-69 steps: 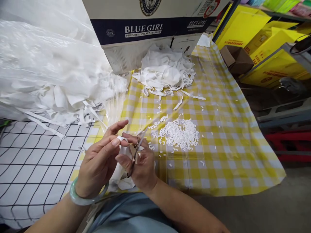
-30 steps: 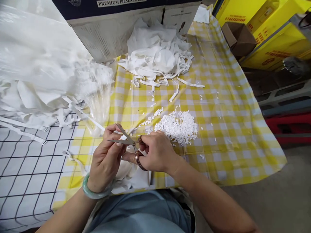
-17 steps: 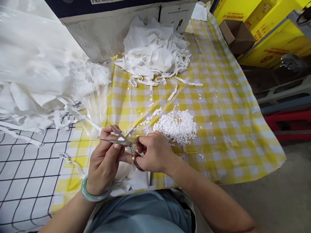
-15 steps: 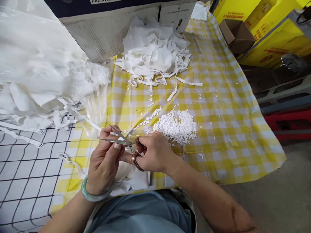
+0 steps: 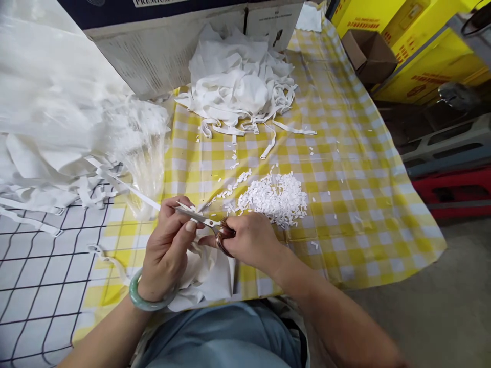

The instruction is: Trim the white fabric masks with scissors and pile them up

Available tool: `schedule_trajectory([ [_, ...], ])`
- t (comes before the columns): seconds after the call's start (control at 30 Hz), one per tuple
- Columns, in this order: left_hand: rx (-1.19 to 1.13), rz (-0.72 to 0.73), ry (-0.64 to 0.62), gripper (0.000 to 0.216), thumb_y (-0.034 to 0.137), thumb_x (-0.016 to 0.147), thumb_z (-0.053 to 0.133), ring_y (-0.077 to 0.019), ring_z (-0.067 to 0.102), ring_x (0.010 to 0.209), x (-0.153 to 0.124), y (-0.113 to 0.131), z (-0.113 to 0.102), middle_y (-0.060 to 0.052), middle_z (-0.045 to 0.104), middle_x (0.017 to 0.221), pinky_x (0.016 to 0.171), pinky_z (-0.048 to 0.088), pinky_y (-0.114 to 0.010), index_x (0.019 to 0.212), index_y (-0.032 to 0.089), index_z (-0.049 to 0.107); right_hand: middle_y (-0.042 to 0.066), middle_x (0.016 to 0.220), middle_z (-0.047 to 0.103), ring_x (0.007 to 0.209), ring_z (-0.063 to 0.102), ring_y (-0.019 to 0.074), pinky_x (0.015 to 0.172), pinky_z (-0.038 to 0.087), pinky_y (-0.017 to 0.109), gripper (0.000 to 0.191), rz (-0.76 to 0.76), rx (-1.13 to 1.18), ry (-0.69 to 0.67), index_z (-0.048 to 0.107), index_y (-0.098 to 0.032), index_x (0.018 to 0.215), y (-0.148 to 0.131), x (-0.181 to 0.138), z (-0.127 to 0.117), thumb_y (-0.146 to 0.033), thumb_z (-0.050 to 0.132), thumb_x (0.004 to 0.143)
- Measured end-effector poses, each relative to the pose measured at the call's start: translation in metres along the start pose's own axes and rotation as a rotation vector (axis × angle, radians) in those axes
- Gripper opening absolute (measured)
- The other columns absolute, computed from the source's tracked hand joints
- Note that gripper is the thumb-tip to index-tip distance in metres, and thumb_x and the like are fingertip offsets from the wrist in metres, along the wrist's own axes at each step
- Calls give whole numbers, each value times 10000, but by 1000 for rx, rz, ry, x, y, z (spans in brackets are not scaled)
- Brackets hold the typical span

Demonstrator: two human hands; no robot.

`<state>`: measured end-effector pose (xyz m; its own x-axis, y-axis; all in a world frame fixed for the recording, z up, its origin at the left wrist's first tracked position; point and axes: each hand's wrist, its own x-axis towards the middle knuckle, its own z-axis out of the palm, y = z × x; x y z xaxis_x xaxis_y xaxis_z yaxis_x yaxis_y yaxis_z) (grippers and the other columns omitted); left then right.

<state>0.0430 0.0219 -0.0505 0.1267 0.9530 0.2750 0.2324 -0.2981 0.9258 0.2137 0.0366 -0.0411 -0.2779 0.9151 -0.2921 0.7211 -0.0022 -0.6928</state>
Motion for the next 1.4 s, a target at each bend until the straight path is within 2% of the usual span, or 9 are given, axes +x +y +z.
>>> schedule_trajectory([
  [0.17,-32,-37,-22,224,142,965,471,-206,458,1098,1,-4,-8,-41,526,803,954,396,-362,815,206,625,-59,517,402,511,353,86,482,281,224,467,121,282,3,471,-196,573,6,0,-2,-559,729,713],
  [0.3,-119,-114,-12,221,212,947,517,-238,509,1111,4,7,-50,-79,568,977,947,439,-397,766,203,643,-2,810,590,728,562,144,661,455,259,364,-43,502,30,502,-219,835,9,-8,-1,-497,725,756],
  [0.53,9,31,-25,302,265,924,575,-218,573,943,-2,20,-135,-82,635,873,818,480,-386,646,149,602,55,1028,649,984,602,218,892,460,367,292,-355,268,-13,465,-237,869,-11,-24,24,-286,738,779],
  [0.73,271,85,-27,253,257,927,583,-179,571,826,-27,44,-181,-62,601,801,678,462,-315,698,161,633,14,783,581,764,566,191,718,459,309,176,-352,101,40,492,-225,782,-10,-26,39,-101,594,710],
  [0.87,357,100,-246,161,193,929,542,-154,583,777,-42,63,-171,-66,616,843,653,487,-276,829,188,668,51,994,627,918,617,206,826,488,330,203,-325,236,67,507,-233,943,-18,-31,35,-161,615,786],
  [0.97,300,70,-385,166,169,943,487,-161,601,792,-53,53,-139,-94,621,899,702,509,-269,908,184,649,97,1258,583,1173,568,238,1000,452,366,394,-500,290,-41,506,-242,1141,-44,-34,43,-194,675,788],
  [1.03,311,87,-375,194,170,952,447,-175,602,823,-60,39,-120,-107,615,921,732,509,-285,930,174,640,91,1225,608,1152,589,228,995,464,356,387,-542,313,-56,521,-241,1139,-62,-30,56,-184,663,783],
  [1.23,400,61,-194,185,178,930,473,-182,603,878,-67,9,-115,-91,629,922,792,513,-293,933,174,658,94,1023,676,971,629,238,881,492,389,194,-388,223,94,566,-205,966,-97,20,73,-250,604,780],
  [1.4,542,-298,303,233,308,927,469,-175,598,817,-34,-31,-146,-72,625,900,757,482,-288,827,173,629,20,798,647,740,582,180,729,466,317,156,-341,270,12,587,-204,813,-126,83,71,-317,634,716],
])
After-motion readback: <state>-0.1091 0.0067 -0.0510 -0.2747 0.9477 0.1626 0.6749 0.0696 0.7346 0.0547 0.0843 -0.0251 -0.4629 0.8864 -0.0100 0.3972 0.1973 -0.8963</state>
